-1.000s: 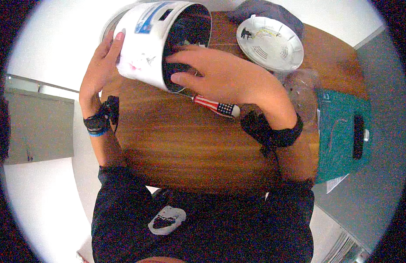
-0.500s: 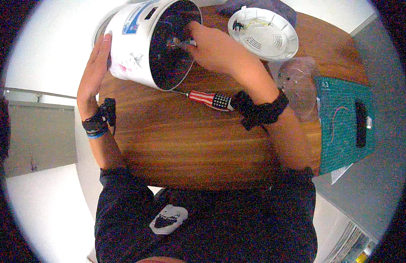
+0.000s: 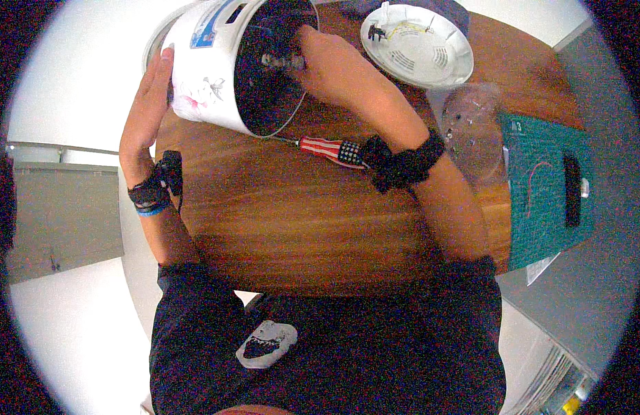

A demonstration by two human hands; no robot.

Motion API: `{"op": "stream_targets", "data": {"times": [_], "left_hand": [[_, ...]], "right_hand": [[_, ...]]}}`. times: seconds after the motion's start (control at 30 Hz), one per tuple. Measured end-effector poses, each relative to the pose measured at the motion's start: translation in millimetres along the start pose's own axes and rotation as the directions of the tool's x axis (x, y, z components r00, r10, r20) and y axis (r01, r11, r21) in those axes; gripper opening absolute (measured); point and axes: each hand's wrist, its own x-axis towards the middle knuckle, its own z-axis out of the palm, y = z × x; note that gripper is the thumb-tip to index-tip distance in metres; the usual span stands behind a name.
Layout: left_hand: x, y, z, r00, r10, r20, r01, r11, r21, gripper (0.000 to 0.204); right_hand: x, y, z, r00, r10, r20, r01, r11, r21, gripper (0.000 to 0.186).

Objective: The person uses a screwdriver to loosen screws on the internal wiring of a white cylindrical appliance. They then disconnect wires and remove a component from the unit, placing it on the table.

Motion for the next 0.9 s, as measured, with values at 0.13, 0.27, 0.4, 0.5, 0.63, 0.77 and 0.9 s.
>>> {"op": "stream_targets", "data": {"times": [0.13,0.27,0.4,0.5,0.63,0.77,0.9], "left_hand": [[-1.0,-0.4,-2.4,0.999,0.012,0.034,-0.011,1.0,-0.028,0.07],[3.3,-7.9,0.2,0.999,-0.004,-0.047,0.003,1.0,-0.018,0.073],[4.3,-4.7,-5.3,0.999,-0.012,0.047,0.013,0.999,-0.036,0.077],[4.7,-10.2,0.0,0.998,-0.045,-0.053,0.043,0.998,-0.039,0.078],[5.2,-8.0,-6.8,1.0,-0.002,0.026,0.002,1.0,0.006,0.078],[5.1,-9.1,-6.3,1.0,-0.011,0.009,0.01,1.0,0.019,0.077],[-2.3,4.7,-0.8,1.0,-0.005,-0.006,0.005,1.0,0.001,0.078]], "right_hand": [[-2.3,-4.9,-1.5,1.0,-0.012,-0.005,0.012,0.999,-0.032,0.046],[2.7,1.4,-1.3,0.996,0.027,0.087,-0.024,0.999,-0.026,0.05],[1.4,-2.4,-5.3,0.986,0.02,0.163,-0.013,0.999,-0.045,0.05],[2.1,-14.5,-15.7,0.965,0.101,0.242,-0.093,0.995,-0.044,0.049],[2.3,-4.5,-10.9,0.98,0.046,0.191,-0.053,0.998,0.034,0.046],[5.1,-5.1,-10.0,0.975,0.05,0.218,-0.082,0.986,0.142,0.042],[6.2,-0.8,-2.8,0.971,0.059,0.23,-0.113,0.966,0.231,0.04]]}}
